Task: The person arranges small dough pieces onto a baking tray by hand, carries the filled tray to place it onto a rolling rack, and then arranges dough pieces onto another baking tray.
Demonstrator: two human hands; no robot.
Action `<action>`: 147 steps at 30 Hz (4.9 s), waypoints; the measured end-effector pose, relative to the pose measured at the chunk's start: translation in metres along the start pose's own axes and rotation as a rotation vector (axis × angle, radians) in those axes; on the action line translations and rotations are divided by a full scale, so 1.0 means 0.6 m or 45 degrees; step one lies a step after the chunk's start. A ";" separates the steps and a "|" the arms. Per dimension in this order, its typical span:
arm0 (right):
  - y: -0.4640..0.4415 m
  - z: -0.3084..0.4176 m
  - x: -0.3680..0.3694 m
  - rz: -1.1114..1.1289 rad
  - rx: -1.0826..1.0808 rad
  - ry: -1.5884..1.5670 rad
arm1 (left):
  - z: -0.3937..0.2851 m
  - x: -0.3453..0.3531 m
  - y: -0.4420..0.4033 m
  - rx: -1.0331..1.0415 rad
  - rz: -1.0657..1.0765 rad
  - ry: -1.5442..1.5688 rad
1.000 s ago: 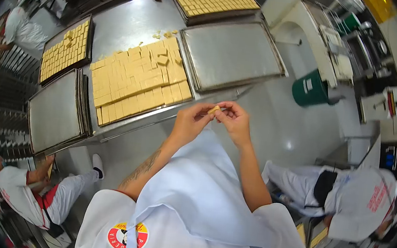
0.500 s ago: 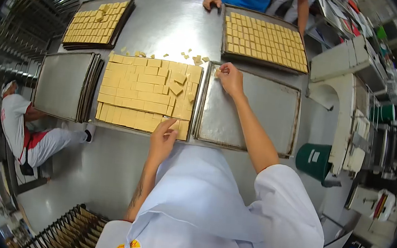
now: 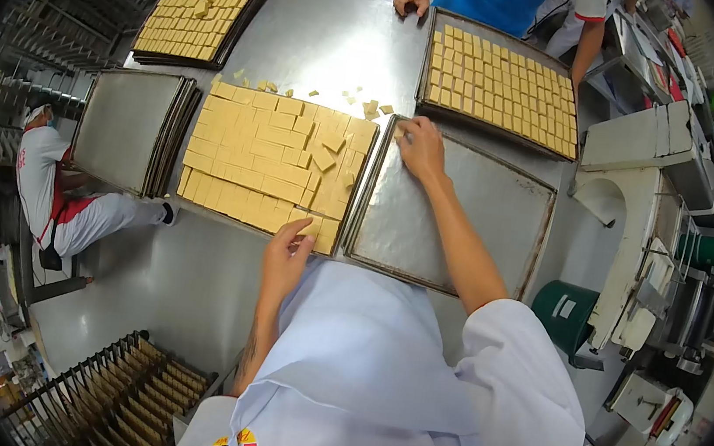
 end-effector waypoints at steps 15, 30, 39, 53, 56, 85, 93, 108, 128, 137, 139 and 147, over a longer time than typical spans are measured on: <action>0.106 0.172 0.096 0.566 -0.254 -0.113 | 0.001 0.030 -0.143 0.034 -0.080 0.049; 0.150 0.125 -0.059 0.482 0.401 -1.191 | -0.128 0.183 -0.084 -0.244 0.787 1.182; 0.239 0.111 -0.122 0.272 0.295 -1.178 | -0.160 0.219 -0.008 -0.091 0.917 0.971; 0.265 0.178 -0.103 0.358 0.407 -1.348 | -0.130 0.152 -0.008 0.165 0.515 0.588; 0.269 0.187 -0.091 0.452 0.376 -1.312 | -0.119 0.146 -0.006 0.128 0.521 0.650; 0.211 0.199 -0.125 0.370 0.166 -1.097 | -0.152 0.150 -0.040 0.242 0.559 0.602; 0.219 0.214 -0.144 0.279 0.098 -1.021 | -0.155 0.139 -0.030 0.219 0.440 0.815; 0.239 0.182 -0.143 0.279 0.283 -1.438 | -0.194 0.150 -0.024 0.236 0.504 0.703; 0.227 0.143 -0.115 0.333 0.360 -1.391 | -0.167 0.172 -0.067 0.256 0.524 0.317; 0.233 0.151 -0.111 0.312 0.449 -1.334 | -0.135 0.182 -0.077 0.330 0.493 0.246; 0.235 0.151 -0.113 0.309 0.457 -1.320 | -0.140 0.180 -0.072 0.332 0.478 0.309; 0.231 0.152 -0.105 0.313 0.417 -1.281 | -0.140 0.175 -0.071 0.334 0.469 0.339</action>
Point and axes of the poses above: each hand's wrist, its own y-axis away from the middle knuckle, its own x-axis out of the palm, z = x × y, the point moved 9 cm from there along -y, towards the middle knuckle, and after that the axes turned 7 degrees about -y, right-handed, at the moved point
